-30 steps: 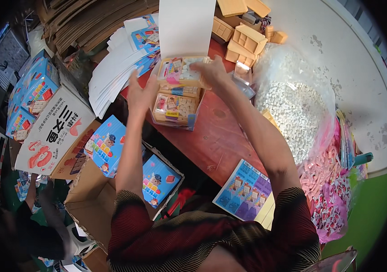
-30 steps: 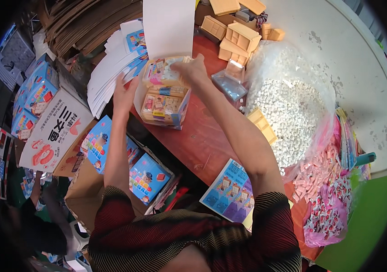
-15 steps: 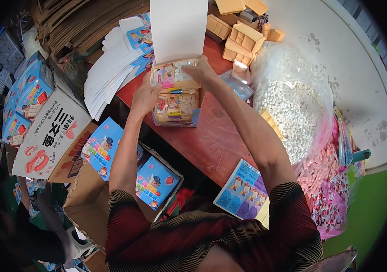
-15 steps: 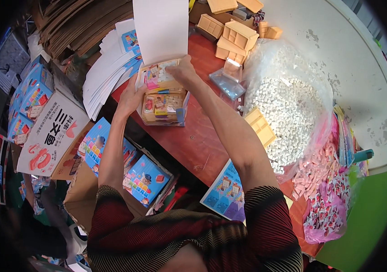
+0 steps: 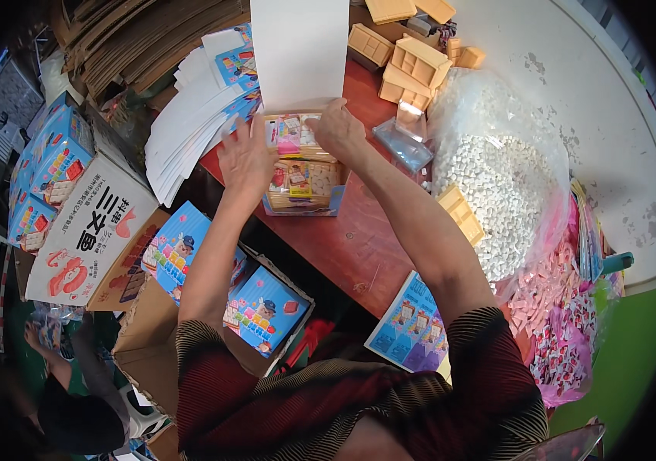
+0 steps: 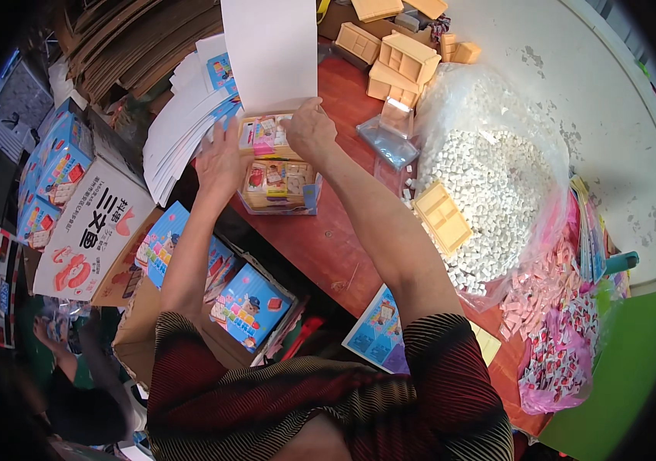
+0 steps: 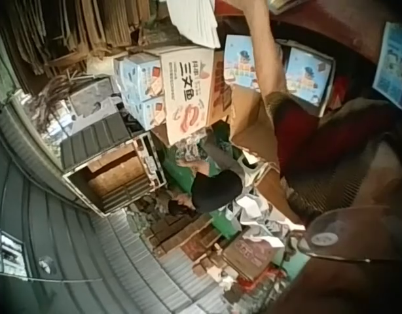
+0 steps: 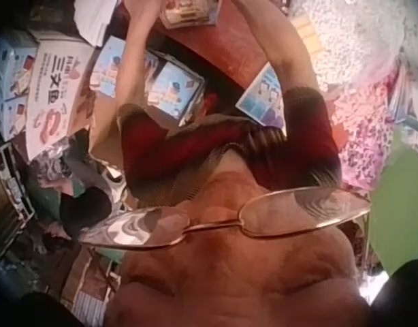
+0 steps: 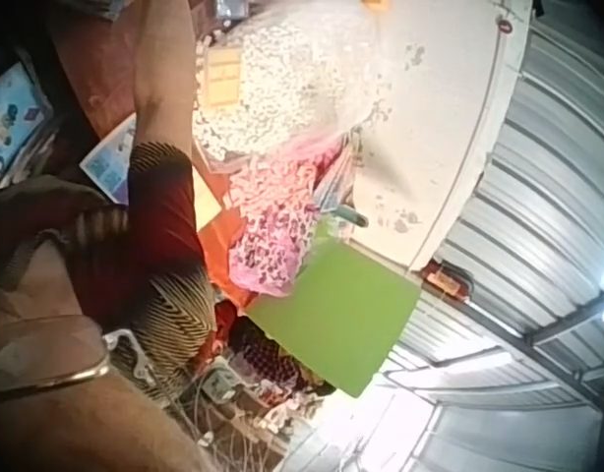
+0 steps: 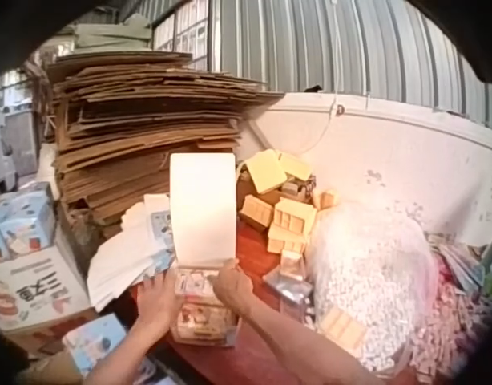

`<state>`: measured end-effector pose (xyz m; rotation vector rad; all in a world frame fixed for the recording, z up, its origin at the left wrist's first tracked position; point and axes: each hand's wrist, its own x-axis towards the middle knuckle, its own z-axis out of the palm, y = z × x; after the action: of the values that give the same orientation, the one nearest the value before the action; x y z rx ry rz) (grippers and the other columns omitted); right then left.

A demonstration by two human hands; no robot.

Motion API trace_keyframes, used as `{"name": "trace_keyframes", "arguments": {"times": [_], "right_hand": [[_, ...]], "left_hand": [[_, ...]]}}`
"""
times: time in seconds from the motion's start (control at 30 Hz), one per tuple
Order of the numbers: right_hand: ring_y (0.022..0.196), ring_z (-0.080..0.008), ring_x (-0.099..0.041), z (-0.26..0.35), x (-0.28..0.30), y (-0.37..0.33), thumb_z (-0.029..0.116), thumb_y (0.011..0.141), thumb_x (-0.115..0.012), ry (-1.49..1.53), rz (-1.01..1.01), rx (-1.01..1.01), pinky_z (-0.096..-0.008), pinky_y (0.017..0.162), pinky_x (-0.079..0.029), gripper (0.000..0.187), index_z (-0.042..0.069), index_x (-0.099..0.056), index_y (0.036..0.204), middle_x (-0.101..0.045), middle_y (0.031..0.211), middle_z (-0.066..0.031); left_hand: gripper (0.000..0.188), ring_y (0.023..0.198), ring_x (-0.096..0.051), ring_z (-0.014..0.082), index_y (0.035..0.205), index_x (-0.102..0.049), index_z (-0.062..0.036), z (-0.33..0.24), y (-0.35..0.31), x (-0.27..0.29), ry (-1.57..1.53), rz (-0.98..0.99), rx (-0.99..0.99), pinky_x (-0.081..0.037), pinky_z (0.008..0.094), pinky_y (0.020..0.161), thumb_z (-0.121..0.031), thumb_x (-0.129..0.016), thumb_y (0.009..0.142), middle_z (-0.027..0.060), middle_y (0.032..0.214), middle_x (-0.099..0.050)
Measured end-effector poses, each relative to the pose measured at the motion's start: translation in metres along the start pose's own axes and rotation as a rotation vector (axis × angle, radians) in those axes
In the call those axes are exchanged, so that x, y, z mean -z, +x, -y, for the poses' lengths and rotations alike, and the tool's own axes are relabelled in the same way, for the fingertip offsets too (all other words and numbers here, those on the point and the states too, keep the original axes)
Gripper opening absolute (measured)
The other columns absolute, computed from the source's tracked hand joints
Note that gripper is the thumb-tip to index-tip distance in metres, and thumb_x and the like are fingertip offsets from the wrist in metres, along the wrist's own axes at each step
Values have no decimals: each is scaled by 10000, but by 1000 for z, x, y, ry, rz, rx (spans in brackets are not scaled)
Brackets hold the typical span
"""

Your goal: Packaging small white plastic components into yellow plastic containers and placing them into boxes.

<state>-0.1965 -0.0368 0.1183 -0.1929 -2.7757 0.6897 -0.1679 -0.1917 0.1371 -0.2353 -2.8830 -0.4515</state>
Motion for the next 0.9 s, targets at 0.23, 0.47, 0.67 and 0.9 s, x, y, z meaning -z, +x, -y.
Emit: {"name": "trace_keyframes", "arguments": {"times": [0.23, 0.47, 0.67, 0.9], "right_hand": [[744, -326, -577, 5, 11, -2, 256, 756, -501, -152, -46, 122, -372, 604, -473, 533, -167, -340, 1039, -561, 817, -224], [813, -273, -550, 8, 14, -3, 47, 683, -476, -347, 86, 518, -356, 694, -438, 199, 6, -502, 876, -557, 824, -131], [969, -216, -480, -35, -27, 11, 44, 675, -470, -215, -1, 668, -314, 816, -371, 233, 41, -505, 906, -529, 958, -93], [870, -276, -519, -5, -13, -12, 59, 661, -506, -299, -172, 728, -351, 761, -404, 254, 22, -511, 913, -533, 931, -150]], "left_hand": [[294, 911, -481, 296, 970, -524, -64, -8, 19, -16, 232, -148, -551, -410, 360, 727, -90, -533, 677, 125, 965, -510], [365, 834, -528, 272, 1036, -490, -124, 1, 36, -19, 169, -10, -536, -421, 363, 670, -94, -539, 676, 119, 862, -546], [361, 808, -540, 261, 1035, -484, -143, -17, 36, -16, 278, 54, -563, -404, 378, 709, -110, -546, 681, 95, 864, -555], [330, 895, -500, 257, 982, -497, -116, -4, 35, -21, 315, -95, -566, -275, 529, 831, -179, -594, 672, 82, 928, -550]]}}
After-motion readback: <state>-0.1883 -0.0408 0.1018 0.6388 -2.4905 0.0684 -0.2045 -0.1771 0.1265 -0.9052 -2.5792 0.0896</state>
